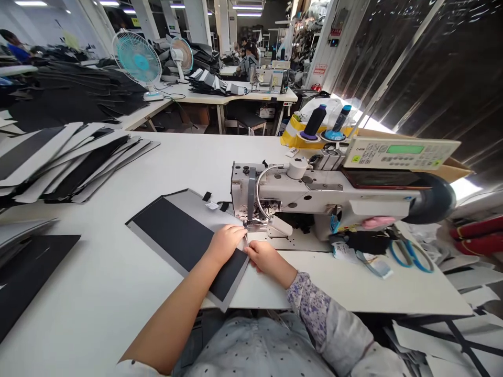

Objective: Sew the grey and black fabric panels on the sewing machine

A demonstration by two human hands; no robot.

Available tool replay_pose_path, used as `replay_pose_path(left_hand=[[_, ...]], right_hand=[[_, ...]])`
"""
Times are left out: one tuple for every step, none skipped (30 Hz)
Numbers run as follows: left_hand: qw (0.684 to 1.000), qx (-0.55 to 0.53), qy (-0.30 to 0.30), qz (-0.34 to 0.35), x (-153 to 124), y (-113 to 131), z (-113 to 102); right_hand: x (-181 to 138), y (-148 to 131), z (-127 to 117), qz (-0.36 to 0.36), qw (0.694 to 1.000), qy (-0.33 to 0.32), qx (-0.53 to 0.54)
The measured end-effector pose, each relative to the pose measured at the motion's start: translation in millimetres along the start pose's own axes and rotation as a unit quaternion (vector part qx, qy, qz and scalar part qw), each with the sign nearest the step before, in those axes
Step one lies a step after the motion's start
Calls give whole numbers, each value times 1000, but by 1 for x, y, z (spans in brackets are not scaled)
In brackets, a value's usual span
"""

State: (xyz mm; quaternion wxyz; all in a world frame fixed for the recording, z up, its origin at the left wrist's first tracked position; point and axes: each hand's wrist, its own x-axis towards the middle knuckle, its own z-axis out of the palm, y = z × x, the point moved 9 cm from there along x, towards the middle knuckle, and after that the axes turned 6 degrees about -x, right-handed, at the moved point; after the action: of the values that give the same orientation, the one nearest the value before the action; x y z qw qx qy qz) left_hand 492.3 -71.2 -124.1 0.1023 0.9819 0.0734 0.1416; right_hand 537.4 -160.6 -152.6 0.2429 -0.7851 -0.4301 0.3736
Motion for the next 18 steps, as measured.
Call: replay_pose_path(left_hand=[[1000, -7, 0, -12, 0, 1, -2], [1000, -16, -2, -25, -2, 2, -6], [999, -29, -5, -37, -5, 5, -9], [998, -45, -11, -46, -10, 10, -13], [997, -61, -19, -49, -15, 16, -17], [996, -75, -28, -49, -21, 22, -20], [995, -84, -36, -48, -27, 29, -24], [994, -88, -43, -48, -32, 34, -26], [994, -86, -48, -49, -35, 38, -28], [994, -82, -50, -52, -37, 41, -29], [994, -77, -52, -55, -37, 42, -30], [994, -73, -52, -56, -37, 43, -29], [995, -71, -51, -55, -36, 44, -28], [995, -69, -48, -53, -36, 43, -27], [996, -67, -44, -49, -35, 43, -26], [996, -65, -40, -44, -35, 44, -25], [997, -62, -35, -39, -35, 44, -25], [997, -60, -31, -35, -36, 44, -25]], right_hand=[[-1, -3, -6, -22, 998, 42, -50], [-3, -5, -12, -42, 991, 84, -98], [-6, -7, -16, -56, 982, 118, -136], [-8, -6, -18, -61, 975, 141, -161], [-9, -5, -18, -62, 971, 151, -174], [-9, -3, -17, -60, 970, 153, -181], [-9, -1, -16, -58, 969, 153, -185], [-9, 0, -15, -55, 968, 153, -189], [-9, 1, -14, -54, 968, 153, -193], [-8, 2, -14, -54, 967, 152, -195], [-8, 2, -13, -55, 967, 151, -196], [-9, 2, -12, -56, 968, 151, -195], [-9, 2, -12, -58, 968, 150, -194], [-10, 3, -11, -59, 968, 151, -194], [-11, 3, -10, -62, 967, 154, -195], [-13, 2, -10, -67, 964, 162, -201], [-16, 1, -9, -75, 959, 173, -211], [-18, 0, -8, -85, 953, 184, -223]])
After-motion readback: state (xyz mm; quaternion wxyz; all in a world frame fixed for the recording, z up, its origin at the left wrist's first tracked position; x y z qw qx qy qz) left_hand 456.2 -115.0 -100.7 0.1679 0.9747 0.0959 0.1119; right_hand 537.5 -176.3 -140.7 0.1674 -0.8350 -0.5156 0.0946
